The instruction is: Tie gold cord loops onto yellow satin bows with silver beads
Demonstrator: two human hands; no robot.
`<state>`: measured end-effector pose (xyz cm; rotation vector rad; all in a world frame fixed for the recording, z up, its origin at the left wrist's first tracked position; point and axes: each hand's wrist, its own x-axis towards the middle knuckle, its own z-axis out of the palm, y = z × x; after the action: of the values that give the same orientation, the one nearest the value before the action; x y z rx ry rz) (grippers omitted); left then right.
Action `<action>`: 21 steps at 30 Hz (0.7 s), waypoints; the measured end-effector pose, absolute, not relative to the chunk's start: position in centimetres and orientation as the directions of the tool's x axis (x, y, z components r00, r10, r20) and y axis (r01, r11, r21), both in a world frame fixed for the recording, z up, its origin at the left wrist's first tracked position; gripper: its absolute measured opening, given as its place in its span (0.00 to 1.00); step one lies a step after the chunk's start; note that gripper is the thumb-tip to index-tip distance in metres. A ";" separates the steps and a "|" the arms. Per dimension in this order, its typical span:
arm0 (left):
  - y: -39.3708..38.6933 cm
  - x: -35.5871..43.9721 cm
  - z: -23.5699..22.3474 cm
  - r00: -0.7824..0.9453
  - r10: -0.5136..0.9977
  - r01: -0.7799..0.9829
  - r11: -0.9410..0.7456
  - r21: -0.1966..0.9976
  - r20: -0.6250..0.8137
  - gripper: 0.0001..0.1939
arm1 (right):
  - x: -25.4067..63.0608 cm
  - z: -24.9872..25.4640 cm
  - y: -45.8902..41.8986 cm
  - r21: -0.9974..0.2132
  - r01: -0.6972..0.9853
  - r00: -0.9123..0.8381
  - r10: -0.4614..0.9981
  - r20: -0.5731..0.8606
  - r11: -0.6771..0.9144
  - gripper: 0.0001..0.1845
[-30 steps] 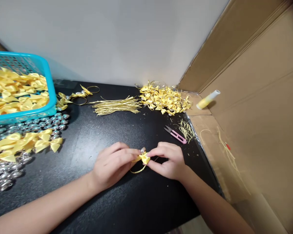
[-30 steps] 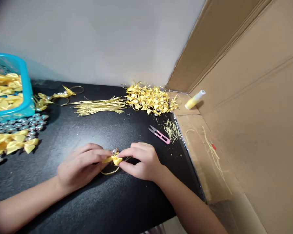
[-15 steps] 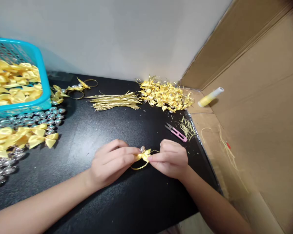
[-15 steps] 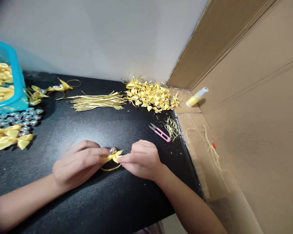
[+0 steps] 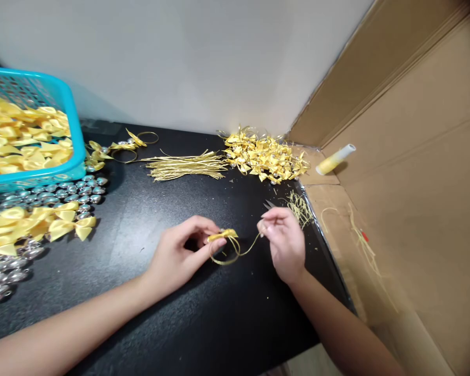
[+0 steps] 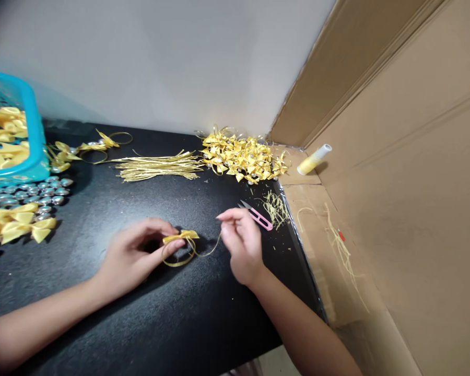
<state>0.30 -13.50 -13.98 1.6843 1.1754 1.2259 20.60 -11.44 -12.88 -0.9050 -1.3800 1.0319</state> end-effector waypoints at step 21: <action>-12.4 0.6 -13.4 0.164 0.963 -0.051 0.224 0.973 -0.213 0.11 | 18.8 -12.5 -12.6 -0.382 0.680 -0.254 0.690 0.678 0.626 0.03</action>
<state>0.58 -12.45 -13.38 1.0686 1.1412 0.9656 18.78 -12.59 -12.45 -1.0789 -1.9744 0.0141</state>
